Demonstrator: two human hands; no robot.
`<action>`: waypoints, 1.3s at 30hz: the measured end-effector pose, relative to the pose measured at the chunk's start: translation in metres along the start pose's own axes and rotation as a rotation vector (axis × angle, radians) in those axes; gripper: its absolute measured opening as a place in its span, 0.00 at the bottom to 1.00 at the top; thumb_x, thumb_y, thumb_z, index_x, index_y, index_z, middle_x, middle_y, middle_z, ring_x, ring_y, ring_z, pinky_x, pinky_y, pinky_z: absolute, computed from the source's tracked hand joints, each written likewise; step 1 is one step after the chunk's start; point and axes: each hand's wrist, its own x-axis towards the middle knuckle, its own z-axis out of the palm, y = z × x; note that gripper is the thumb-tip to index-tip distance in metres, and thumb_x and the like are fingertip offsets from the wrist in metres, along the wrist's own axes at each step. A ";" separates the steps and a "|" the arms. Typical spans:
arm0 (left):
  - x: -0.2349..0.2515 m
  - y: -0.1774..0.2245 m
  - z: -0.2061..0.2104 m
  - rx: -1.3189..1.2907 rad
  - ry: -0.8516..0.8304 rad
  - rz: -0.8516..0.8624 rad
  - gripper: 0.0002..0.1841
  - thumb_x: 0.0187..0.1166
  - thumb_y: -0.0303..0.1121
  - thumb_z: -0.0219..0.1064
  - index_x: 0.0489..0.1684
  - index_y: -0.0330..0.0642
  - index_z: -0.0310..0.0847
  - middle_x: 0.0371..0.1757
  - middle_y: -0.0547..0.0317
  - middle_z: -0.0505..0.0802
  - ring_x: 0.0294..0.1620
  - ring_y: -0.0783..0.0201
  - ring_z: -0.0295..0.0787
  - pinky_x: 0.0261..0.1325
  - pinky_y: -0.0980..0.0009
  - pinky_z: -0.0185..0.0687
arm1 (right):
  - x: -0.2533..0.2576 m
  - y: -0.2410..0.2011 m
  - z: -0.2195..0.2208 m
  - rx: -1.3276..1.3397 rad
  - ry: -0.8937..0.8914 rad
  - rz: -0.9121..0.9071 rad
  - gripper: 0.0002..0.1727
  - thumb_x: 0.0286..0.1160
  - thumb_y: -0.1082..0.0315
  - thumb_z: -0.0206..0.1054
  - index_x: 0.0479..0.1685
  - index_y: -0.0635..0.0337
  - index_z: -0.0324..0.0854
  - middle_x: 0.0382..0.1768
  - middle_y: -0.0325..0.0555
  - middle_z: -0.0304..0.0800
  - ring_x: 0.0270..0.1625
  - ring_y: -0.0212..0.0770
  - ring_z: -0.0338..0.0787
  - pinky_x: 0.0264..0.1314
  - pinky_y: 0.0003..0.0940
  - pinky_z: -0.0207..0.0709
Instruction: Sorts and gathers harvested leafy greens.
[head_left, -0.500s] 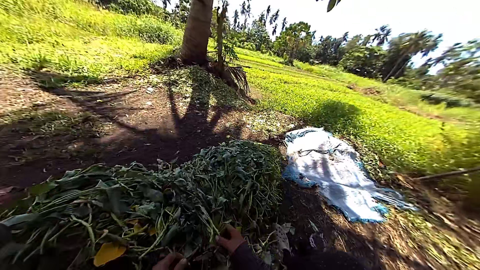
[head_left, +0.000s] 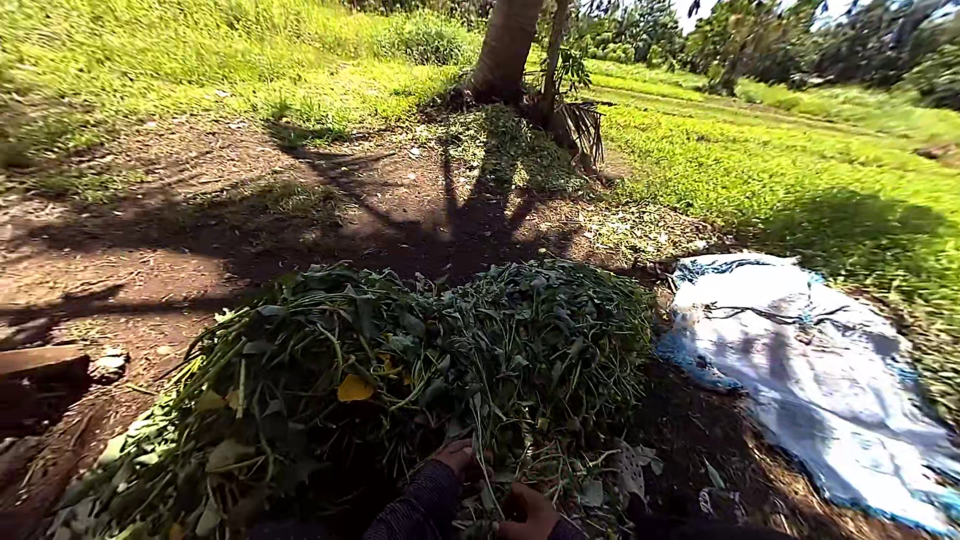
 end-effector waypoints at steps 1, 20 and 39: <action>0.002 0.000 -0.003 -0.038 0.015 0.009 0.21 0.96 0.31 0.45 0.84 0.38 0.61 0.56 0.44 0.93 0.46 0.54 0.94 0.49 0.58 0.88 | 0.002 0.004 0.004 -0.085 -0.049 -0.013 0.20 0.75 0.65 0.75 0.57 0.73 0.81 0.50 0.62 0.90 0.51 0.55 0.92 0.61 0.55 0.84; -0.006 0.026 -0.015 0.208 0.120 0.217 0.17 0.93 0.38 0.55 0.67 0.41 0.83 0.70 0.47 0.87 0.72 0.52 0.79 0.69 0.47 0.73 | 0.018 -0.023 0.030 0.176 -0.056 0.054 0.18 0.88 0.64 0.61 0.63 0.71 0.77 0.47 0.60 0.87 0.42 0.50 0.89 0.54 0.50 0.84; 0.009 0.028 -0.030 -0.029 0.303 0.346 0.13 0.91 0.32 0.59 0.57 0.29 0.82 0.40 0.48 0.97 0.41 0.61 0.97 0.52 0.66 0.91 | 0.030 0.021 0.021 -0.167 -0.112 -0.006 0.47 0.65 0.49 0.82 0.81 0.65 0.67 0.72 0.65 0.79 0.64 0.58 0.89 0.71 0.56 0.82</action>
